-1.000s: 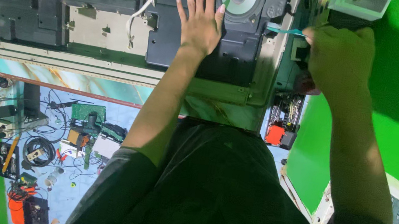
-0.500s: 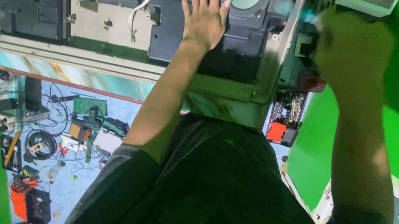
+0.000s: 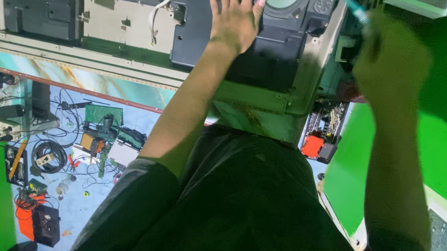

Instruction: The person uses a small brush and a tool to clean and manipulate internal components of an electronic device, including speakers and a circuit board, while the device is open on a work surface.

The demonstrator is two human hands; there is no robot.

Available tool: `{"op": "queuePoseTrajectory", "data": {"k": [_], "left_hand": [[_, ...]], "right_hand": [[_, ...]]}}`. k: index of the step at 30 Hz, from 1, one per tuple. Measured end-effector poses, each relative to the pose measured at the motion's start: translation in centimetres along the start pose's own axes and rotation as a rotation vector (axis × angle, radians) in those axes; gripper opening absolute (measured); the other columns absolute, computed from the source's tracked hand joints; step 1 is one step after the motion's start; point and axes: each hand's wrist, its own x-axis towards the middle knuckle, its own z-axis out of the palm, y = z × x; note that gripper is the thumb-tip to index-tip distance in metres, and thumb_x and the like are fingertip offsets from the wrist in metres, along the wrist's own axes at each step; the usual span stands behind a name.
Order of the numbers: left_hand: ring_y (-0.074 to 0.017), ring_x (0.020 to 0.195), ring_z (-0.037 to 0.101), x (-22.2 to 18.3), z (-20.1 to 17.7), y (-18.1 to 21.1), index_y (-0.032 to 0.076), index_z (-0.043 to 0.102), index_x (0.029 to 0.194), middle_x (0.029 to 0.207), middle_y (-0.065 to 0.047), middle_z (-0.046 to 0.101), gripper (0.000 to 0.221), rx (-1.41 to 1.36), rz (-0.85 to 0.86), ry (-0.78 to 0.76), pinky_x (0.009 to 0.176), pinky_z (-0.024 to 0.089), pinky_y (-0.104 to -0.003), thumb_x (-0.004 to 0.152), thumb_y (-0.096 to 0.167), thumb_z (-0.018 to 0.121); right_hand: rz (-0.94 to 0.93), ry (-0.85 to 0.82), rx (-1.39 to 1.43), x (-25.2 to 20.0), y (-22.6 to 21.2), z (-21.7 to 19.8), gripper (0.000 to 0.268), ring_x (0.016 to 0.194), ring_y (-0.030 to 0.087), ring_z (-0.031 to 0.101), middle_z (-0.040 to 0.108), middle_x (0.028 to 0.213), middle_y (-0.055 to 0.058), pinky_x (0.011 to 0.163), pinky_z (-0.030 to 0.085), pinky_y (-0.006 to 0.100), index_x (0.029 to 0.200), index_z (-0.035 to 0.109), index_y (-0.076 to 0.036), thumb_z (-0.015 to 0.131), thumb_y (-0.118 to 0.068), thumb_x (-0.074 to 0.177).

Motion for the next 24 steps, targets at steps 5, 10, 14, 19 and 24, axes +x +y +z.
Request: {"op": "queuePoseTrajectory", "data": {"k": [5, 10, 14, 19, 24], "left_hand": [[-0.0450, 0.159, -0.001, 0.0, -0.4, 0.0, 0.015, -0.010, 0.165, 0.173, -0.024, -0.003, 0.069, -0.056, -0.012, 0.002, 0.128, 0.006, -0.062, 0.116, 0.050, 0.025], [-0.0450, 0.159, 0.000, 0.0, -0.1, -0.1, 0.015, -0.012, 0.165, 0.173, -0.025, -0.002, 0.070, -0.066, -0.004, 0.018, 0.127, 0.007, -0.062, 0.116, 0.050, 0.025], [-0.0454, 0.159, -0.001, 0.0, 0.1, -0.1, 0.015, -0.012, 0.164, 0.172, -0.025, -0.001, 0.069, -0.045, -0.007, -0.017, 0.127, 0.007, -0.061, 0.116, 0.050, 0.023], [-0.0448, 0.159, -0.001, 0.0, 0.0, -0.2, 0.016, -0.014, 0.164, 0.173, -0.025, -0.001, 0.069, -0.045, 0.004, -0.018, 0.128, 0.008, -0.060, 0.116, 0.050, 0.022], [-0.0447, 0.158, -0.001, 0.3, 0.1, -0.3, 0.017, -0.015, 0.163, 0.172, -0.024, -0.001, 0.068, -0.060, -0.003, -0.041, 0.127, 0.007, -0.061, 0.115, 0.050, 0.021]], "right_hand": [[0.131, -0.157, 0.093, -3.8, -3.0, 5.7, 0.057, 0.060, 0.025, 0.061, 0.065, 0.074, 0.014, 0.058, 0.050, 0.041, 0.145, 0.067, -0.006, 0.057, -0.002, 0.089], [0.370, -0.427, 0.101, -6.6, -6.1, 4.8, 0.046, 0.050, 0.029, 0.060, 0.063, 0.062, 0.017, 0.054, 0.050, 0.044, 0.142, 0.067, -0.019, 0.062, -0.013, 0.097], [0.216, -0.123, 0.135, -6.6, -5.4, 3.6, 0.052, 0.063, 0.026, 0.065, 0.069, 0.080, 0.012, 0.060, 0.053, 0.041, 0.148, 0.061, -0.016, 0.059, -0.009, 0.096], [0.320, -0.250, 0.067, -4.8, -4.4, 6.9, 0.055, 0.054, 0.022, 0.061, 0.066, 0.071, 0.013, 0.051, 0.051, 0.038, 0.152, 0.057, -0.010, 0.057, -0.006, 0.098], [0.388, -0.405, 0.191, -7.9, -5.1, 6.3, 0.052, 0.048, 0.023, 0.058, 0.063, 0.065, 0.012, 0.045, 0.048, 0.037, 0.149, 0.059, -0.007, 0.053, 0.000, 0.098]]}}
